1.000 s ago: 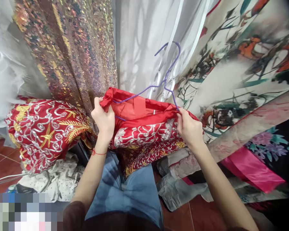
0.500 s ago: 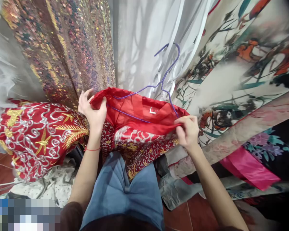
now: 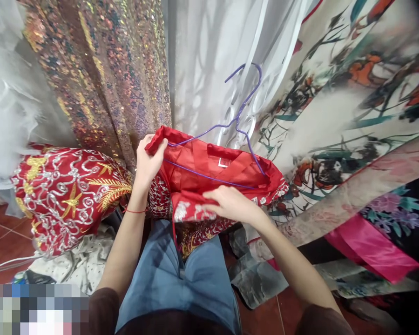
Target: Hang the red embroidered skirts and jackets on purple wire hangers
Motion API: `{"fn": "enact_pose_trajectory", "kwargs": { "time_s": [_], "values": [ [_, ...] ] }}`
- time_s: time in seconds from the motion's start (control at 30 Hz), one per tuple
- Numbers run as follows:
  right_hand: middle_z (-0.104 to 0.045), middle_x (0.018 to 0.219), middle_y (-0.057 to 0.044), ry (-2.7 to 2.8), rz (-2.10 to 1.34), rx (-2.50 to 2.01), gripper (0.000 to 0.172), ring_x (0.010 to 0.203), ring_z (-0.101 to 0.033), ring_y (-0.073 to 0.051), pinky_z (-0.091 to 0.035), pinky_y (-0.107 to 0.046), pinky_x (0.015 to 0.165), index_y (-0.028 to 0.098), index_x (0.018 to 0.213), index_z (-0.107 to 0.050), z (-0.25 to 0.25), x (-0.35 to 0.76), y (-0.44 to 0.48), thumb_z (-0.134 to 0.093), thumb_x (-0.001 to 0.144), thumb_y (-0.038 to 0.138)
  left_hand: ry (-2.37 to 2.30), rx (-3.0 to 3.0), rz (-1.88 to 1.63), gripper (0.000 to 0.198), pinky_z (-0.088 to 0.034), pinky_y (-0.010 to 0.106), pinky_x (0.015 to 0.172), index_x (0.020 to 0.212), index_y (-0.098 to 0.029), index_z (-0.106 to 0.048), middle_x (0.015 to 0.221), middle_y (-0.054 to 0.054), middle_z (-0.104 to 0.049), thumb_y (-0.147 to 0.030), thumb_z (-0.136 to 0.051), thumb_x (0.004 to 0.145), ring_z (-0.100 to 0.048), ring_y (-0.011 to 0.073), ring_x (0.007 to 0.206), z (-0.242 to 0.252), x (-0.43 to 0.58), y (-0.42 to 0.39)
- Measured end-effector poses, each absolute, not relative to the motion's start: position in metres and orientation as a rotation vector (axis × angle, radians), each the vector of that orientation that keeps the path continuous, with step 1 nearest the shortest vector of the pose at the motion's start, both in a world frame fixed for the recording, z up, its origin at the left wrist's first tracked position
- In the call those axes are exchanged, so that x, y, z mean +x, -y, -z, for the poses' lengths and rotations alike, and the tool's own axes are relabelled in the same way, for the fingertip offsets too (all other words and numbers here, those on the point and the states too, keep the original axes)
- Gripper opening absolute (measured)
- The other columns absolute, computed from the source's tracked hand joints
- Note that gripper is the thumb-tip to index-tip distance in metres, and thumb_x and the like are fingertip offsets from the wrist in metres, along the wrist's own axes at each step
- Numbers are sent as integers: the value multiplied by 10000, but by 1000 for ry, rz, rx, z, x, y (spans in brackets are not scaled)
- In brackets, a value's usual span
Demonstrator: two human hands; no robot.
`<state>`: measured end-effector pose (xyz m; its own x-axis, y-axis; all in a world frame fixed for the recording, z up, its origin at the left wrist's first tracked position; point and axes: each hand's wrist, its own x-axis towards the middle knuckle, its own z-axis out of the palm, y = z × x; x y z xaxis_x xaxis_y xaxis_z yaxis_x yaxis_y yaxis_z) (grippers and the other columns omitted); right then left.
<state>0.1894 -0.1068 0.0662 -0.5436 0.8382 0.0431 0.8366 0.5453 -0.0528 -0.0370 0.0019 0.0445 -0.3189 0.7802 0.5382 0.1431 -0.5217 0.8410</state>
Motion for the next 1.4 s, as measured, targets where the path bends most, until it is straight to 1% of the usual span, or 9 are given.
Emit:
{"fn": "enact_pose_trajectory", "kwargs": {
  "time_s": [0.2,0.33,0.53,0.6,0.73,0.8,0.97,1.17,1.4],
  "values": [
    [-656,920,-82,2027,734,-1303,334,899,-533,-235,-379,-390,795,219,1060,-654,-88,180,72,-325,1013,247,-1255,1599,-1912,291,-473,326,920,793,-208,-617,835,31,-572,-493,-634,851,-550,191,915,-37,-30,0],
    [-617,905,-120,1973,837,-1305,362,904,-514,-269,-396,-436,815,188,1091,-641,-67,175,35,-296,981,179,-1191,1755,-1788,368,-427,346,953,734,-213,-630,870,35,-598,-527,-536,901,-532,200,929,-38,-31,11],
    [-599,1068,-177,1990,864,-1244,392,986,-516,-287,-392,-451,852,106,1268,-561,-43,161,11,-322,976,213,-1202,1842,-1637,363,-310,391,1078,851,-283,-754,998,17,-644,-448,-443,937,-525,226,1063,-41,-33,19],
    [-584,1154,-177,2082,895,-1152,385,1059,-509,-287,-387,-445,877,141,1303,-551,-37,159,8,-368,981,245,-1201,1833,-1633,359,-302,395,1082,859,-287,-759,987,14,-654,-415,-432,938,-525,227,1066,-41,-32,18],
    [-572,1244,-102,2260,950,-966,460,1143,-508,-251,-396,-422,911,357,1379,-499,-34,160,1,-433,970,160,-1219,1809,-1647,290,-307,386,1075,890,-276,-746,1034,3,-663,-378,-477,918,-524,224,1088,-38,-33,17],
    [-589,1202,-75,2287,953,-878,482,1094,-530,-214,-415,-392,893,402,1359,-510,-40,163,-2,-455,964,131,-1235,1811,-1629,284,-317,374,1072,903,-268,-735,1070,-3,-660,-367,-470,924,-522,216,1098,-37,-33,18],
    [-608,1006,-45,2327,1003,-635,329,896,-525,-141,-442,-323,784,321,1218,-595,-73,165,3,-448,985,141,-1228,1843,-1564,353,-321,355,1087,907,-261,-721,1093,-13,-657,-344,-383,966,-524,196,1106,-37,-34,20],
    [-601,976,-53,2540,1066,-600,392,832,-508,-127,-428,-272,704,265,1292,-557,-95,158,19,-354,1001,96,-1213,1844,-1541,415,-312,368,1096,940,-263,-728,1096,2,-649,-326,-319,979,-513,206,1118,-36,-36,22],
    [-624,843,-42,2610,654,-812,149,701,-514,-115,-386,-275,632,206,896,-743,-125,152,42,-596,901,178,-1208,1829,-1564,531,-346,358,1056,916,-247,-728,1063,10,-654,-352,-216,1010,-529,199,1081,-34,-36,21]
  ]
}}
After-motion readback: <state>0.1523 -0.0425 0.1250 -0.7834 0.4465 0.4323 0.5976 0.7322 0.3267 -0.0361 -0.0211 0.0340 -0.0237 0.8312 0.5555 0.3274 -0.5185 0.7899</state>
